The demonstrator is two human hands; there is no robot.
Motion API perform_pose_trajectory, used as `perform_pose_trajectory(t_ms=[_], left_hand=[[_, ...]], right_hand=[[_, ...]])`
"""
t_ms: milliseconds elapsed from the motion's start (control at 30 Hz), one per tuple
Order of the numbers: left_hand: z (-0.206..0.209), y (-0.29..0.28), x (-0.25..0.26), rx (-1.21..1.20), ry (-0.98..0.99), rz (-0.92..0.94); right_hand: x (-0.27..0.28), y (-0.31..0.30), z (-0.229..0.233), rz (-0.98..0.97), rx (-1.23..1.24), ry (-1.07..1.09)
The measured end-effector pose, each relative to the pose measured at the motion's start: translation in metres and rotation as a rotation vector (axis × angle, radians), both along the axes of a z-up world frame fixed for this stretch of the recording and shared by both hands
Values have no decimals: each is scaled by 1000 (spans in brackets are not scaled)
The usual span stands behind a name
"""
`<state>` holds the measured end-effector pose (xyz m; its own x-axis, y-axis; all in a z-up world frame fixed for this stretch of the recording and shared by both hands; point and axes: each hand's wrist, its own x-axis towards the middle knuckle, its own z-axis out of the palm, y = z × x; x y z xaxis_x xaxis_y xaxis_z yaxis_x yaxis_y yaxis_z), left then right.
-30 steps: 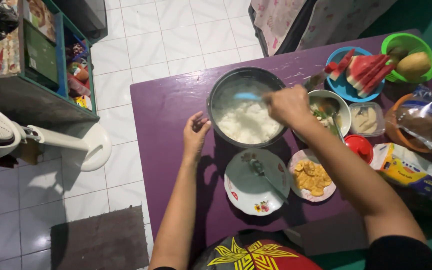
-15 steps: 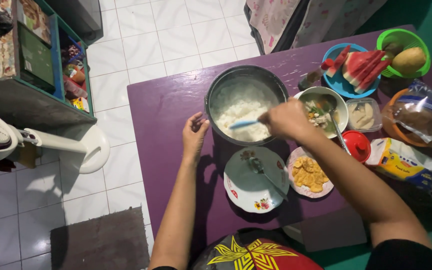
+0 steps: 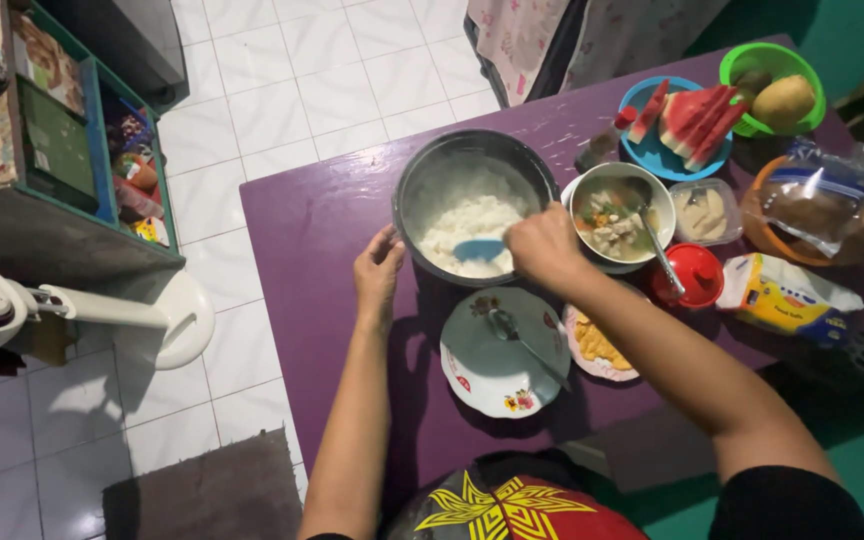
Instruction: Serving cooked rice from a rice cooker into a plate.
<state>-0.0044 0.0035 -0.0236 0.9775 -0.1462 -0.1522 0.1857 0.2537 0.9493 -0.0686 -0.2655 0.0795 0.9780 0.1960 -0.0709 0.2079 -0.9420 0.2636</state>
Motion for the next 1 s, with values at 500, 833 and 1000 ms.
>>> perform_pose_trajectory(t_ms=[500,833,1000], left_hand=[[-21,11,-2,8,92,-42],[-3,14,-13,57,103,-48],[5,12,-11,73,106,-53]], right_hand=[[-3,-4,2,-314,10,-34],[-31,-21,36,-361,392,-213],[-36,-34,28,-541,803,-298]])
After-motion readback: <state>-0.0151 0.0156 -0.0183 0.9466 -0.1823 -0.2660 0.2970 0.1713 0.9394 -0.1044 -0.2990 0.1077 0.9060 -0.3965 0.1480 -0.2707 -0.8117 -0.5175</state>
